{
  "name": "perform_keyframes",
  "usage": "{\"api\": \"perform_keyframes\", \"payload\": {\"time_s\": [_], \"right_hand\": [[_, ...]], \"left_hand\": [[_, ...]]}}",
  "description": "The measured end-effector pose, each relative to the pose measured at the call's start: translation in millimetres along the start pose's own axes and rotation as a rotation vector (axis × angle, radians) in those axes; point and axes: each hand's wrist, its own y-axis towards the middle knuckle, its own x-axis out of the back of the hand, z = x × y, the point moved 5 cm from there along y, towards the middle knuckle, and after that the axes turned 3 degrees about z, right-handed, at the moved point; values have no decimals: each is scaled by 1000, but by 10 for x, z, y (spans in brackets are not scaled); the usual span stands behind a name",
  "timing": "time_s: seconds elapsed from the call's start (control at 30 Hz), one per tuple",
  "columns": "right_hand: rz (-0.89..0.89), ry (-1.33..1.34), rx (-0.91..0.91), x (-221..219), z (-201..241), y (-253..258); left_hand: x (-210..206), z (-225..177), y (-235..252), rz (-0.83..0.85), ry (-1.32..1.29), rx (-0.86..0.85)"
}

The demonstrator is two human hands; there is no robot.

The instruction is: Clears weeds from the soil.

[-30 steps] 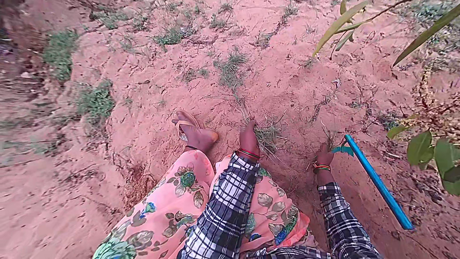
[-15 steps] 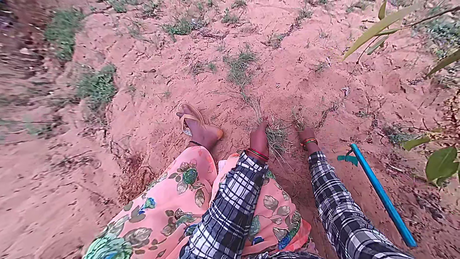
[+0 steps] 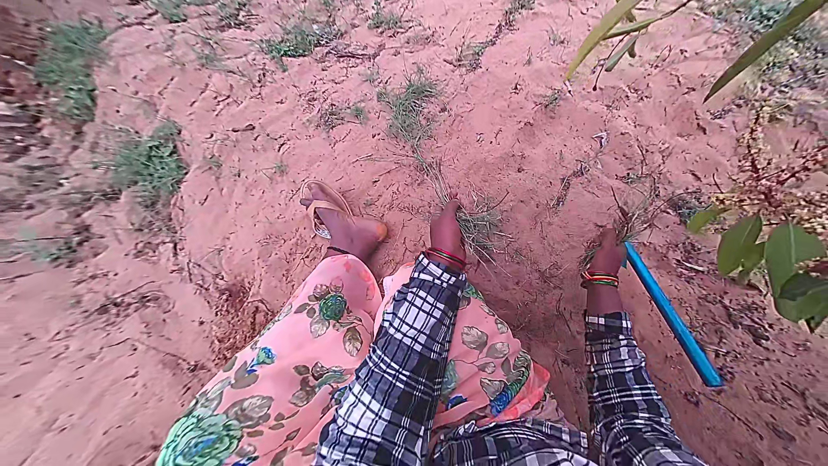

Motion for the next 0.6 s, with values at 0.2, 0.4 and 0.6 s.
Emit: {"api": "perform_keyframes", "payload": {"time_s": [0.2, 0.4, 0.6], "right_hand": [[386, -373, 13, -596, -64, -78], [965, -1022, 58, -1084, -481, -665], [571, -835, 38, -603, -264, -323]], "left_hand": [[69, -9, 3, -56, 14, -10], [79, -1, -16, -52, 42, -21], [78, 22, 0, -22, 29, -31]]}}
